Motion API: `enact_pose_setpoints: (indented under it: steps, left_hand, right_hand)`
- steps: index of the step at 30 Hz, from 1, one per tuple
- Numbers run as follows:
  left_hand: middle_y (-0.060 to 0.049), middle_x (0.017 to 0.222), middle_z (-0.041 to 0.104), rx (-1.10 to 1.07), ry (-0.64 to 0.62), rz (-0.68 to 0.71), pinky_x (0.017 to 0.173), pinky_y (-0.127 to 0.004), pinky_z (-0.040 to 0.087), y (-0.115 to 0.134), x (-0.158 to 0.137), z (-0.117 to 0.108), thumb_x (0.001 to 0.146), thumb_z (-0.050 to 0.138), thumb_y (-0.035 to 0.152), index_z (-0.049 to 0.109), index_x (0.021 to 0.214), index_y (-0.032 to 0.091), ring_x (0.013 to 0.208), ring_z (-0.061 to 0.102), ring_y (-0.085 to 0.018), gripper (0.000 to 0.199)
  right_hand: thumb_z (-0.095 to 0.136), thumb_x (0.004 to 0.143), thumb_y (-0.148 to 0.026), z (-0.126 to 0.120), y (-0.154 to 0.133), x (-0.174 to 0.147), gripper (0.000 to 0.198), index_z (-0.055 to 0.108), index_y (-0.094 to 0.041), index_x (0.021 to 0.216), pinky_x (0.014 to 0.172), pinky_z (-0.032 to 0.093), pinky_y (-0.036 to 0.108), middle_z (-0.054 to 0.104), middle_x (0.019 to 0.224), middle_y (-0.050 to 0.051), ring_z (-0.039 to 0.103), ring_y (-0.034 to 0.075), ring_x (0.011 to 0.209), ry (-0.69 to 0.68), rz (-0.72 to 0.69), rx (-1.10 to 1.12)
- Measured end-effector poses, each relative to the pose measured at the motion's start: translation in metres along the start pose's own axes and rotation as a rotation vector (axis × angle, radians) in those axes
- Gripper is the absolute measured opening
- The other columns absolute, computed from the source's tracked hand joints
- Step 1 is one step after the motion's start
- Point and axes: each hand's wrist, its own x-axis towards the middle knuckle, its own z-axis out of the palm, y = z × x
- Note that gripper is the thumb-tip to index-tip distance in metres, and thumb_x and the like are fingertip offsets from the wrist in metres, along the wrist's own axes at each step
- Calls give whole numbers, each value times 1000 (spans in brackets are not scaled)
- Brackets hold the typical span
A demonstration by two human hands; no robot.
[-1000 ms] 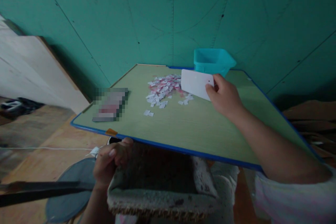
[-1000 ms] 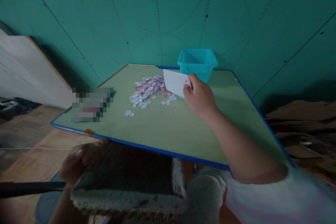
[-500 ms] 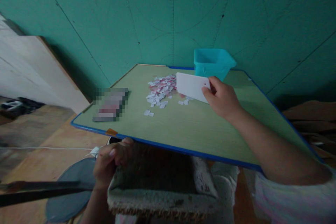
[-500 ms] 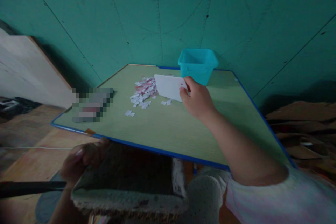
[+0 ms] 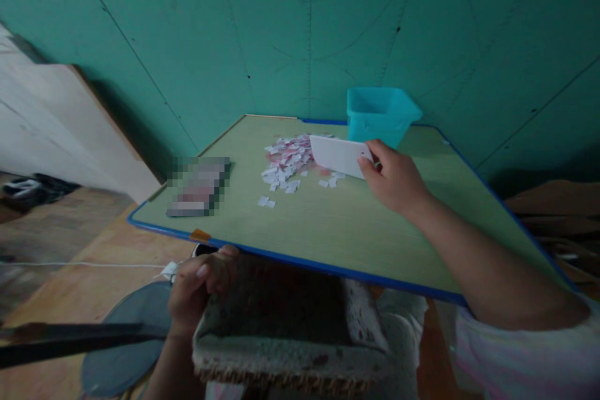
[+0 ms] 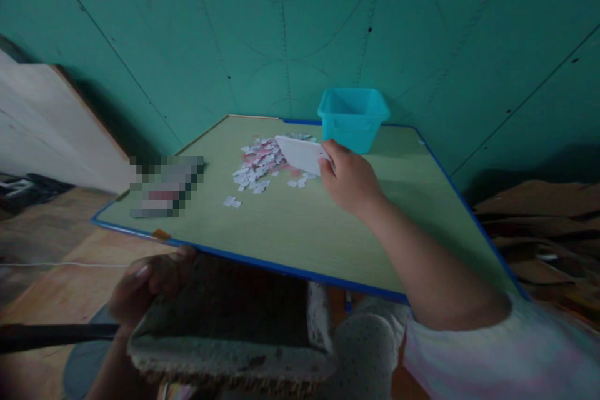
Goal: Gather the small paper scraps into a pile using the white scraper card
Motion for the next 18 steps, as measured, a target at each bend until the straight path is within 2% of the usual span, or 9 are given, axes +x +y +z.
enact_pose_setpoints:
  steps: [5,10,15,18]
  left_hand:
    - [3,34,52,-24,41,-46,57,-36,29,1,0,2,69,53,30,54,39,21,34,40,-15,32]
    - [4,33,51,-37,41,-10,57,-35,29,1,0,3,69,53,30,55,39,21,33,39,-14,32]
    - [3,33,53,-45,13,-29,57,-36,31,1,1,1,69,54,31,55,40,20,34,40,-15,31]
    - [4,34,52,-55,6,-44,58,-35,31,-2,0,-2,70,52,31,55,41,21,35,40,-15,31]
  right_hand:
    - [43,77,-26,-4,-3,0,13,53,-18,81,51,27,26,55,64,4,45,15,54,37,22,50]
    - [45,76,-25,-3,-3,0,12,53,-17,81,51,27,26,54,64,3,44,14,54,26,22,66]
    - [45,77,-27,-3,-5,-2,13,52,-17,80,54,30,25,56,68,3,48,14,59,-40,16,273]
    - [46,76,-28,-3,-5,-3,13,52,-18,82,55,32,25,58,72,3,49,14,63,-12,29,365]
